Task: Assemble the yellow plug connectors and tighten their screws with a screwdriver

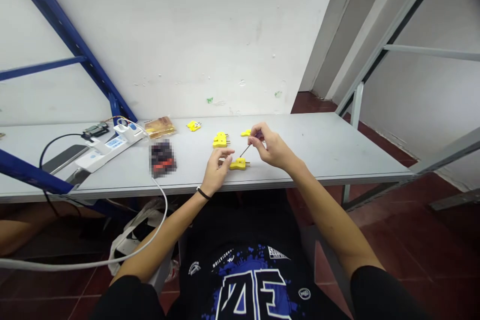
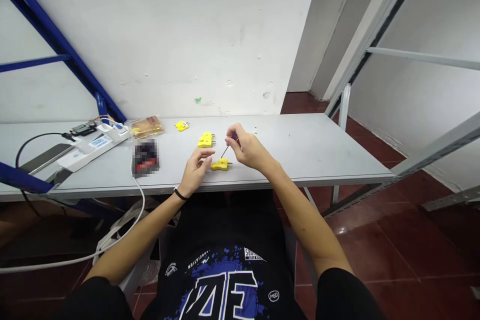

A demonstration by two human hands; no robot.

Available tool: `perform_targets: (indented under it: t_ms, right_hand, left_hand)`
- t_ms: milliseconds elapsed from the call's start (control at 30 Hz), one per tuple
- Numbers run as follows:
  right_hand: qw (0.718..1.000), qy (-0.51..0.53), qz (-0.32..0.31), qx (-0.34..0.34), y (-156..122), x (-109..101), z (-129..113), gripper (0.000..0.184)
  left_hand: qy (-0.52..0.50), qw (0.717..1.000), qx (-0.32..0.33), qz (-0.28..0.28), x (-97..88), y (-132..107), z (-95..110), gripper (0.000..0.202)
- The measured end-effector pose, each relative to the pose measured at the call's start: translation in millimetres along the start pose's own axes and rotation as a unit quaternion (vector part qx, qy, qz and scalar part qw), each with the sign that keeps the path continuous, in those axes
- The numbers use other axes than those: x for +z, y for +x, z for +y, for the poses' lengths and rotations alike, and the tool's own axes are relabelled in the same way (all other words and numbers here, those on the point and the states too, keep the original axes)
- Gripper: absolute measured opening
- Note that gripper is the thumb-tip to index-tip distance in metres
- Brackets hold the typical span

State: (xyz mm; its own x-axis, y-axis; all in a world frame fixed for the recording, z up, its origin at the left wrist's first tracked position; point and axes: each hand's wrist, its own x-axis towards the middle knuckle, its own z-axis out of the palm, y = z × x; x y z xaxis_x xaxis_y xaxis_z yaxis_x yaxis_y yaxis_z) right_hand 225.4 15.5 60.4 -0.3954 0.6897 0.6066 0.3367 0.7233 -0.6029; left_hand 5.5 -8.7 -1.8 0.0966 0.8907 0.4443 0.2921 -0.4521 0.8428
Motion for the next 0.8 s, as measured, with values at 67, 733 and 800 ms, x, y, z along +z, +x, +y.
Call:
perform_targets:
  t_ms: [67, 733, 800]
  right_hand:
    - [1.000, -0.013, -0.013, 0.002, 0.0, 2.5, 2.4, 0.012]
    - [0.997, -0.056, -0.052, -0.020, 0.5, 12.5, 4.0, 0.008]
    - [0.996, -0.063, -0.046, -0.030, 1.1, 13.8, 4.8, 0.009]
  left_hand:
    - [0.044, 0.998, 0.017, -0.035, 0.4, -1.5, 0.6, 0.023]
    - [0.202, 0.968, 0.078, -0.124, 4.9, -2.3, -8.2, 0.035]
    - [0.202, 0.969, 0.072, -0.123, 5.0, -2.2, -8.6, 0.036]
